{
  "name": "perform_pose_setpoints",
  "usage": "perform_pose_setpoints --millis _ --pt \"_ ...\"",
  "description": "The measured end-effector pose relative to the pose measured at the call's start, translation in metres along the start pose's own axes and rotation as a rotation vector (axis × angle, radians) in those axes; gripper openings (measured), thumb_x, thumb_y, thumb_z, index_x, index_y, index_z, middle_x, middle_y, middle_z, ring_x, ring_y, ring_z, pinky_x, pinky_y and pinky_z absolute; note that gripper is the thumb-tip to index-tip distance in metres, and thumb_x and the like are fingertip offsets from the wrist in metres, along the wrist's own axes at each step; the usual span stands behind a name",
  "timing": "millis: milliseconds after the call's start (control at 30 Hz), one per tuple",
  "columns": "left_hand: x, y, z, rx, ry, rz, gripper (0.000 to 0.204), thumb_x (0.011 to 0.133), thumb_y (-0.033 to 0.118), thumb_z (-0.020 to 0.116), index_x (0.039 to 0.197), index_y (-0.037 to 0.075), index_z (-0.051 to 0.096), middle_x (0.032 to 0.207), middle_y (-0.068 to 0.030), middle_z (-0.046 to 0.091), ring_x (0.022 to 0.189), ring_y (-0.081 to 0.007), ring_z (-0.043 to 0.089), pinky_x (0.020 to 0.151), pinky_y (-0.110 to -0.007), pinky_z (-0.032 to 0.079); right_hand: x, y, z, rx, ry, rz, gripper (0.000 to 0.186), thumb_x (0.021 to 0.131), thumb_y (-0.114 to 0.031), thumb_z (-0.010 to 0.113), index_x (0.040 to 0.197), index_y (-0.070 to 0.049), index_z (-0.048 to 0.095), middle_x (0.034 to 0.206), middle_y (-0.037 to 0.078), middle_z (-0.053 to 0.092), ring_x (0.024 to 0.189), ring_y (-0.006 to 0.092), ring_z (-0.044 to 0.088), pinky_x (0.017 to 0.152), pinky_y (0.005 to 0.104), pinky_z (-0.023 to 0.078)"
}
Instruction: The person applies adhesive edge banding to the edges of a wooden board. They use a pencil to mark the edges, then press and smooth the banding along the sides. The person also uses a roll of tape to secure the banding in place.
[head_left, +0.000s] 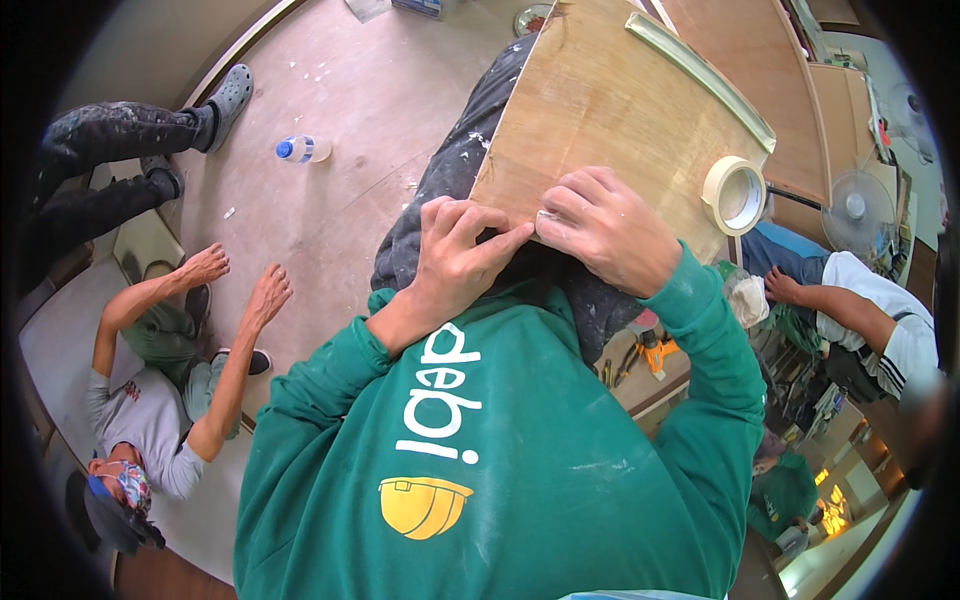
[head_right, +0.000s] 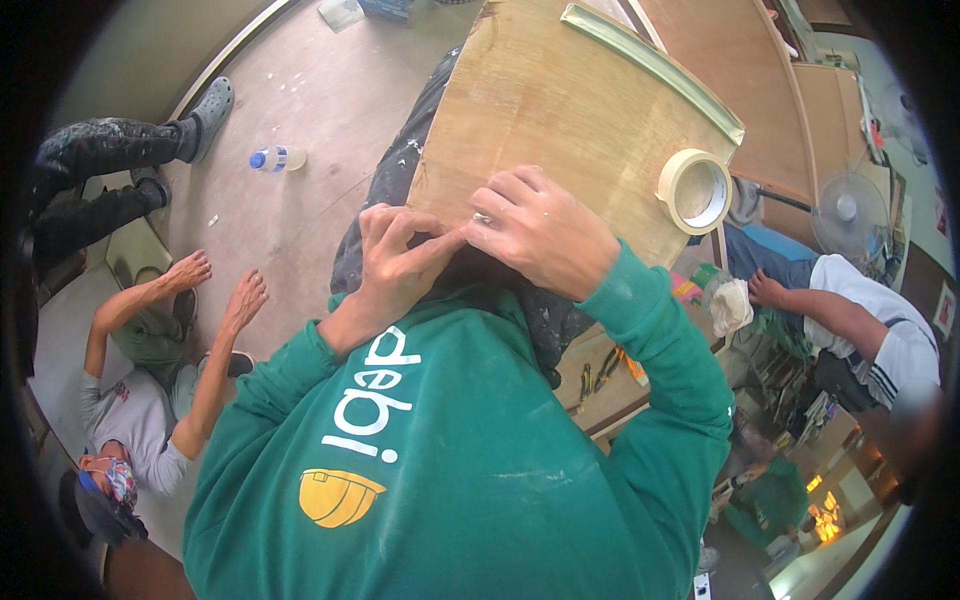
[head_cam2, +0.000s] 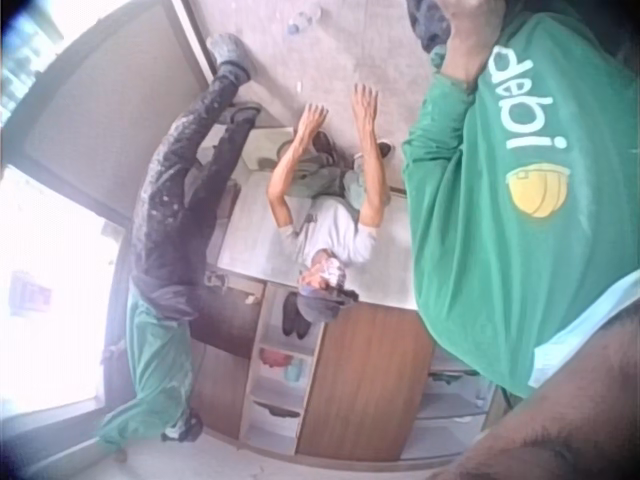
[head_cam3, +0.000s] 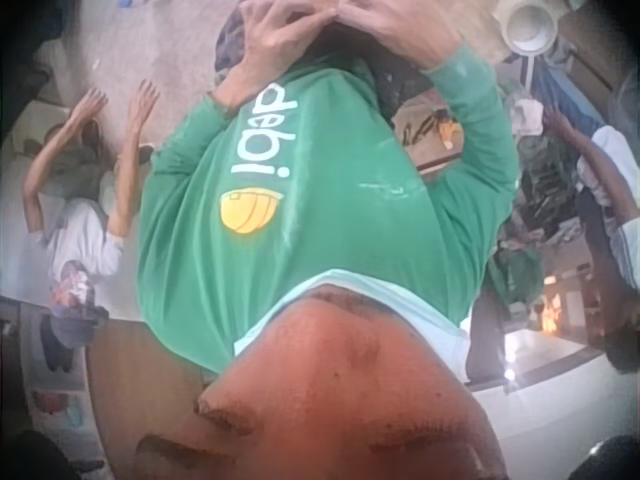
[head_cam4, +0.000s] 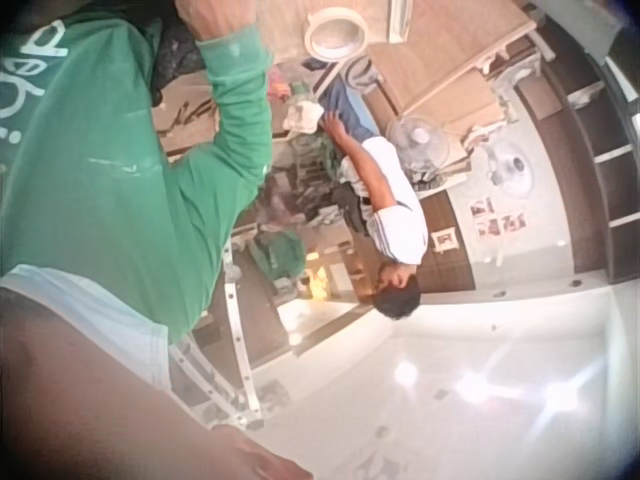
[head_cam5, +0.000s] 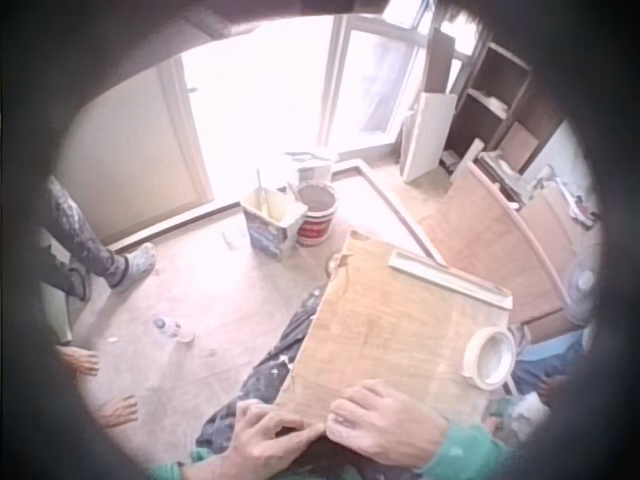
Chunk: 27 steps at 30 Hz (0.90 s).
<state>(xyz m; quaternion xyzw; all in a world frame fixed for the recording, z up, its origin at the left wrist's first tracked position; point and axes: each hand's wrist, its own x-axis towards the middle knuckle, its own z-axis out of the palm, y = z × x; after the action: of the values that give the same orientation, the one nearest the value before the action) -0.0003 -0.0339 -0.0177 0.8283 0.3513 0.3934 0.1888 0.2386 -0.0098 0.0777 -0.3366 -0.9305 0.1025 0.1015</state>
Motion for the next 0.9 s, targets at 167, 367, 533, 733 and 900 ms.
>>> perform_pose_setpoints --millis 167,367,533,733,900 --pt "-0.002 -0.001 0.001 -0.018 0.0 -0.027 0.037 0.076 0.01 0.087 0.112 0.02 0.082 0.101 0.0049 0.066 0.1 -0.0187 0.059 0.089 -0.039 0.041 -0.006 0.003 0.006 0.038 0.013 0.01 0.015 0.084 -0.015 0.072 0.098 -0.009 0.07 0.105 0.003 0.065 0.106 0.0227 0.065 0.093 0.039 0.056" --pt "0.019 0.006 -0.009 -0.134 -0.026 -0.161 0.049 0.074 0.007 0.088 0.121 0.018 0.08 0.108 0.0012 0.071 0.098 -0.0218 0.061 0.092 -0.04 0.042 -0.009 0.003 0.008 0.117 0.09 0.053 0.022 0.081 -0.014 0.079 0.101 -0.008 0.072 0.104 0.004 0.069 0.102 0.027 0.067 0.092 0.0425 0.056" --pt "0.043 0.0 -0.024 -0.209 -0.191 -0.114 0.065 0.073 0.003 0.086 0.136 0.014 0.075 0.115 -0.0003 0.075 0.1 -0.0223 0.062 0.097 -0.04 0.041 -0.005 0.002 0.008 0.1 0.161 0.072 0.019 0.082 -0.015 0.08 0.093 -0.01 0.065 0.101 0.003 0.066 0.1 0.0229 0.067 0.087 0.0386 0.056" --pt "0.052 -0.002 -0.039 -0.334 -0.353 -0.221 0.068 0.072 0.003 0.09 0.138 0.012 0.074 0.104 0.0004 0.079 0.097 -0.022 0.062 0.097 -0.038 0.041 -0.002 -0.001 0.014 0.045 0.218 0.051 0.018 0.083 -0.017 0.077 0.09 -0.01 0.063 0.097 0.003 0.065 0.097 0.0223 0.067 0.086 0.0382 0.056" --pt "0.05 -0.009 -0.035 -0.314 -0.346 -0.163 0.059 0.075 0.007 0.09 0.132 0.013 0.076 0.094 0.0042 0.078 0.091 -0.019 0.063 0.092 -0.037 0.041 -0.003 -0.005 0.015 0.029 0.248 0.058 0.016 0.082 -0.019 0.075 0.091 -0.011 0.064 0.096 0.004 0.064 0.097 0.0229 0.067 0.087 0.0385 0.056"
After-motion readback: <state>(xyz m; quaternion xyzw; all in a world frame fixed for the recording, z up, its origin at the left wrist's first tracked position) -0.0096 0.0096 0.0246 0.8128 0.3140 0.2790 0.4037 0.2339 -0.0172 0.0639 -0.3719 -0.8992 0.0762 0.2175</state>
